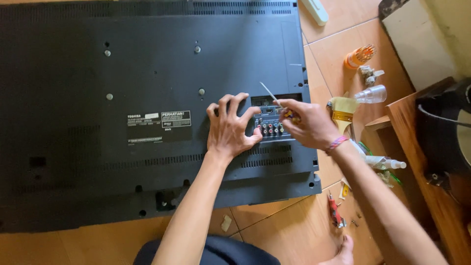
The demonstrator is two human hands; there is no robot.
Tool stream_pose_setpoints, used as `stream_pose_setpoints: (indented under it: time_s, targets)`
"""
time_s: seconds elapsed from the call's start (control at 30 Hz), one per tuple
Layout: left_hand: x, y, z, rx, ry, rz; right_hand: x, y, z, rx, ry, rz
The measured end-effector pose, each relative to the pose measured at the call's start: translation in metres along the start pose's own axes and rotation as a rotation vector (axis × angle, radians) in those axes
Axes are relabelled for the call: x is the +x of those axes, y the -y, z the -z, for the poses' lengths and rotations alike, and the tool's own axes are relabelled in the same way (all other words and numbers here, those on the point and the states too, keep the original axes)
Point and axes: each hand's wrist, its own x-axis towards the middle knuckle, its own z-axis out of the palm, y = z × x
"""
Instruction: Removing screws from the back panel of a television using a screwdriver to disassemble it.
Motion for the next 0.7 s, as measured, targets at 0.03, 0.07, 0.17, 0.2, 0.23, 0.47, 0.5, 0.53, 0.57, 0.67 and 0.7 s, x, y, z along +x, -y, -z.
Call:
stream_pose_setpoints:
  time_s: [0.03, 0.07, 0.17, 0.2, 0.23, 0.47, 0.5, 0.53, 0.57, 0.67, 0.7]
  targets:
    - [0.000, 0.000, 0.001, -0.001, 0.001, 0.005, -0.004, 0.013, 0.012, -0.001, 0.005, 0.000]
    - [0.000, 0.000, 0.003, -0.020, 0.050, -0.010, -0.009, 0.025, 0.024, -0.002, 0.116, -0.043]
    - [0.001, 0.001, 0.003, -0.041, 0.105, -0.024, -0.013, 0.023, 0.037, -0.077, 0.207, -0.059]
    - [0.001, 0.001, 0.004, -0.038, 0.116, -0.026, -0.013, 0.016, 0.038, -0.143, 0.188, -0.031]
    - [0.002, 0.001, 0.002, -0.039, 0.114, -0.021, -0.013, 0.016, 0.040, -0.146, 0.191, -0.029]
    - [0.001, 0.003, -0.004, -0.091, 0.079, 0.034, -0.016, 0.011, 0.040, -0.237, 0.213, 0.041]
    - [0.000, 0.003, -0.003, -0.086, 0.076, 0.031, -0.016, 0.010, 0.039, -0.270, 0.209, 0.057]
    - [0.000, 0.002, -0.003, -0.088, 0.076, 0.033, -0.016, 0.011, 0.039, -0.272, 0.211, 0.057]
    - [0.000, 0.002, -0.002, -0.088, 0.076, 0.034, -0.015, 0.013, 0.039, -0.294, 0.204, 0.059]
    - [0.001, 0.002, 0.000, -0.096, 0.089, 0.037, -0.016, 0.018, 0.042, -0.323, 0.195, 0.059]
    - [0.001, 0.002, 0.001, -0.104, 0.102, 0.039, -0.016, 0.020, 0.044, -0.329, 0.193, 0.057]
